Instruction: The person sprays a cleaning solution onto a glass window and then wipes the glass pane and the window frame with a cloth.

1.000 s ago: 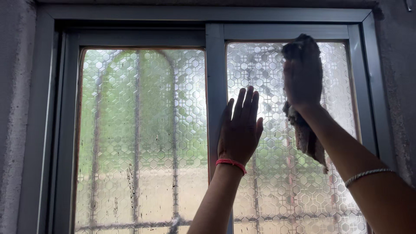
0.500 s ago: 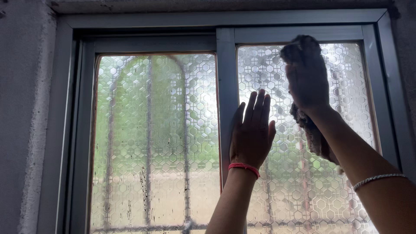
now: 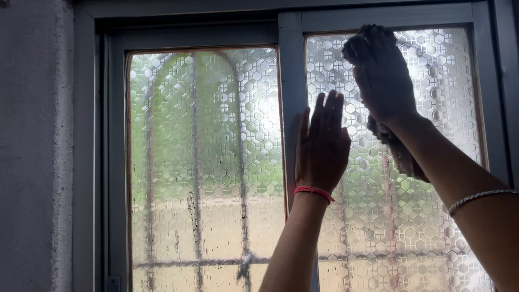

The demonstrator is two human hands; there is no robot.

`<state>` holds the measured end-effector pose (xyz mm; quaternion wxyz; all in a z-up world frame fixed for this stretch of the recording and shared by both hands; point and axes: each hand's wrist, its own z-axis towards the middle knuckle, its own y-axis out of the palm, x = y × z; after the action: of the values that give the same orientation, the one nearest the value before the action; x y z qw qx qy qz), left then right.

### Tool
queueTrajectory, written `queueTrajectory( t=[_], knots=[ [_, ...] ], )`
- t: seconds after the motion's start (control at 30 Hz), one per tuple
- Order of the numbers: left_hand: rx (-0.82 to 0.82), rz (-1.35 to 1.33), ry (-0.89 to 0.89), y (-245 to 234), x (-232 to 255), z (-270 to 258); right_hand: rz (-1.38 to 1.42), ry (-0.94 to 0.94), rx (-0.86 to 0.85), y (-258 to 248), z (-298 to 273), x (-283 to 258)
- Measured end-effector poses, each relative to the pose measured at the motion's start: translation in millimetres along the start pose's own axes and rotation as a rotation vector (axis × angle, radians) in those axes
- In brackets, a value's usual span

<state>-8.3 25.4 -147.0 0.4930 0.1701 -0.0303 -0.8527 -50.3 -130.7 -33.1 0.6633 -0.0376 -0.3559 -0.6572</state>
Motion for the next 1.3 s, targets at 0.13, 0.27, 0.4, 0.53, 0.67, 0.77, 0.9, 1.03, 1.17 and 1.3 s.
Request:
queueTrajectory(
  t=[0.13, 0.27, 0.4, 0.53, 0.67, 0.77, 0.9, 1.03, 1.17, 1.3],
  knots=[
    [0.252, -0.384, -0.172, -7.4, -10.8, 0.3, 0.274, 0.012, -0.222, 4.4, 10.2, -25.0],
    [0.281, -0.508, -0.220, -14.6, -13.2, 0.0, 0.101, -0.047, -0.043, 36.0, 13.4, -39.5],
    [0.257, -0.618, -0.307, -18.5, -9.7, 3.1, 0.205, 0.185, -0.112, 65.9, 22.2, -69.1],
    [0.166, -0.784, -0.338, -24.6, -22.2, -4.1, 0.267, 0.183, -0.177, 37.9, 16.4, -94.6],
    [0.069, -0.797, -0.295, -32.4, -30.7, -29.4, 0.300, 0.115, -0.145, 1.3, -4.0, -130.3],
    [0.045, -0.826, -0.316, -38.3, -24.1, -46.7, 0.317, 0.113, -0.131, -19.9, -29.5, -153.5],
    [0.017, -0.861, -0.397, -51.0, -10.8, -76.3, 0.479, 0.224, -0.137, -42.5, -71.5, -182.9],
    [-0.019, -0.841, -0.414, -69.0, -0.4, -117.3, 0.327, 0.207, -0.209, -67.4, -104.1, -214.1],
    [0.023, -0.703, -0.282, -73.2, -2.1, -136.2, 0.340, 0.144, -0.174, -77.0, -108.6, -219.0],
    [0.017, -0.542, -0.113, -61.5, -1.7, -126.5, 0.321, 0.122, -0.150, -68.3, -84.9, -178.7]
  ],
)
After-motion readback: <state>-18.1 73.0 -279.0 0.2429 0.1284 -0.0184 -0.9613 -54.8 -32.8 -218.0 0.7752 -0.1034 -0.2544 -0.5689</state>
